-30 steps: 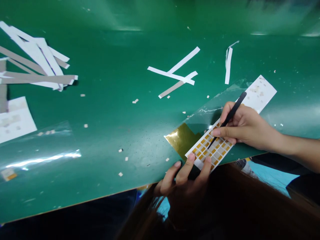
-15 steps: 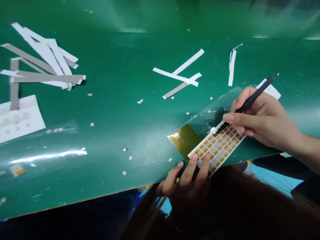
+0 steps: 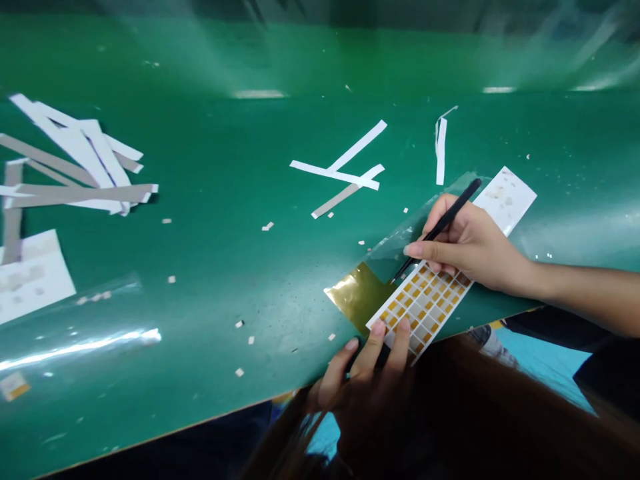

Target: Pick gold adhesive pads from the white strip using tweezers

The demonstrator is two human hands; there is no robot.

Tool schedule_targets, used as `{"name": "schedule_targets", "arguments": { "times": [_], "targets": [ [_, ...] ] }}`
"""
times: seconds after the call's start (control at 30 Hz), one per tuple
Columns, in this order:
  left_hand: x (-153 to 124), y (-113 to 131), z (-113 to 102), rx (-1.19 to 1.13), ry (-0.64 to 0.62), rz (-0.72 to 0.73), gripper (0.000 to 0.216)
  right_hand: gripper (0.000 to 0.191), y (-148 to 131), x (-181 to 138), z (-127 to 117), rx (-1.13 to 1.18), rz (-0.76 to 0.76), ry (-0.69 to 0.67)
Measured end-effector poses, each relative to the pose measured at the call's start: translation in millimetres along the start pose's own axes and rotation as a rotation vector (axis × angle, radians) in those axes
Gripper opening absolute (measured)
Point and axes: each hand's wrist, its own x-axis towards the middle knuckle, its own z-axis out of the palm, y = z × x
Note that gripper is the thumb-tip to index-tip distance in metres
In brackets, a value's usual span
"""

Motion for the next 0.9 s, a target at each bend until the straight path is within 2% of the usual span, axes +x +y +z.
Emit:
{"name": "schedule_targets", "arguments": {
  "times": [0.1,0.3,0.5,0.63,0.77,0.9],
  "targets": [
    [6.1,1.0,-1.2,-0.004,-0.009,0.041,0.032,0.042,1.7,1.2,0.0,0.020,-0.006,-0.010],
    [13.1,5.3,-4.4,-0.048,0.004,-0.106,0.040,0.037,-1.6,-2.0,-4.9,0.092,0.003,-0.016],
    [13.8,6.8,-3.0,-0.025,0.002,-0.098,0.038,0.038,-11.2,-20.8,-10.8,0.035,-0.062,-0.007],
    [15.8,6.7,1.1,0.018,0.080,-0.113,0.042,0.038,-2.4,-21.4,-12.5,0.010,0.048,-0.085],
    [17.5,6.0,1.8,0.039,0.089,-0.092,0.033,0.040,2.2,-17.2,-11.8,-0.036,0.092,-0.084],
    [17.9,4.6,0.4,0.036,0.081,-0.073,0.040,0.040,0.2,-16.6,-10.7,-0.056,0.105,-0.088]
  ]
}}
